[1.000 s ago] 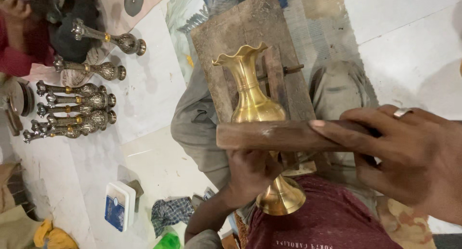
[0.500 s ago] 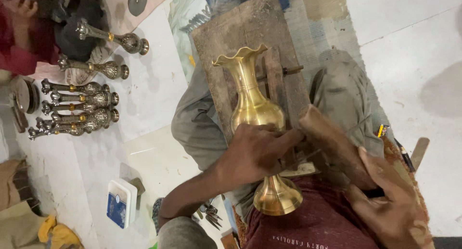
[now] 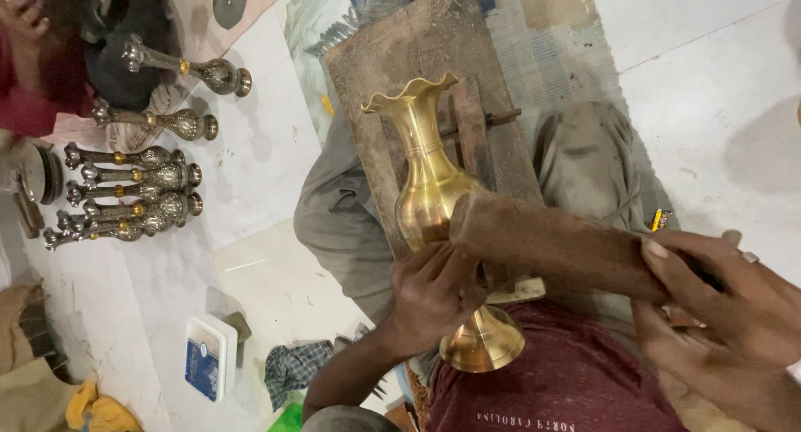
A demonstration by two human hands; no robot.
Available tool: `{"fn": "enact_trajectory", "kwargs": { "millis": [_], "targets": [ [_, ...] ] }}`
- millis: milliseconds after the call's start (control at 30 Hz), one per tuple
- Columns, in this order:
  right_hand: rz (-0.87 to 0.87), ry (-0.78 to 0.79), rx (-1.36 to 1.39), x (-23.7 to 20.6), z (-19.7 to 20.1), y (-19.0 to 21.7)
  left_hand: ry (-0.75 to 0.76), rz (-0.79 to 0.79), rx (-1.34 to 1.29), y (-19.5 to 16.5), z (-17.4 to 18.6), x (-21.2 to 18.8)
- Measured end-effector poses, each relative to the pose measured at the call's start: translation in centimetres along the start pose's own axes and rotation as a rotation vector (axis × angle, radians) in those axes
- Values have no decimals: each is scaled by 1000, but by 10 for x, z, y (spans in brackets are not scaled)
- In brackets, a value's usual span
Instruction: The person sits on the floor shaping a brass vase held against a wooden stake, striking it with a wooden mallet while rotating it. They use a small punch tool on the vase surface between hammering passes and continue hammering around the body.
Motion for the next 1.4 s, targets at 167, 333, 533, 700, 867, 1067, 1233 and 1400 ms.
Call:
{"fn": "enact_trajectory", "kwargs": {
  "millis": [167, 333, 533, 700, 867, 1067, 1233, 1400],
  "targets": [
    [321, 56, -116, 12, 15, 16, -94, 16, 9, 2, -5, -13],
    [489, -37, -101, 10, 22, 26, -214, 3, 64, -5, 3, -6],
    [196, 59, -33, 14, 17, 19, -205, -15, 98, -13, 9, 3],
    [481, -29, -99, 19, 27, 41, -188, 5, -50, -15, 10, 12],
    [117, -85, -27, 16, 16, 27, -4, 137, 3, -11, 5, 18],
    [85, -159, 212, 12, 8, 26, -100, 135, -56, -12, 18, 25],
    [251, -282, 28, 19, 24, 43, -117, 91, -154, -12, 17, 22],
    [304, -211, -42, 21, 29, 43, -80, 98, -57, -10, 13, 12]
  ]
}}
Point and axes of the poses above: each hand's wrist, its own x-axis towards the middle knuckle, its own z-axis out of the back of the hand, y = z × x, the point moved 5 cm from there along x, towards the middle knuckle, and after that the axes turned 4 degrees about -z, right-handed, at the moved point
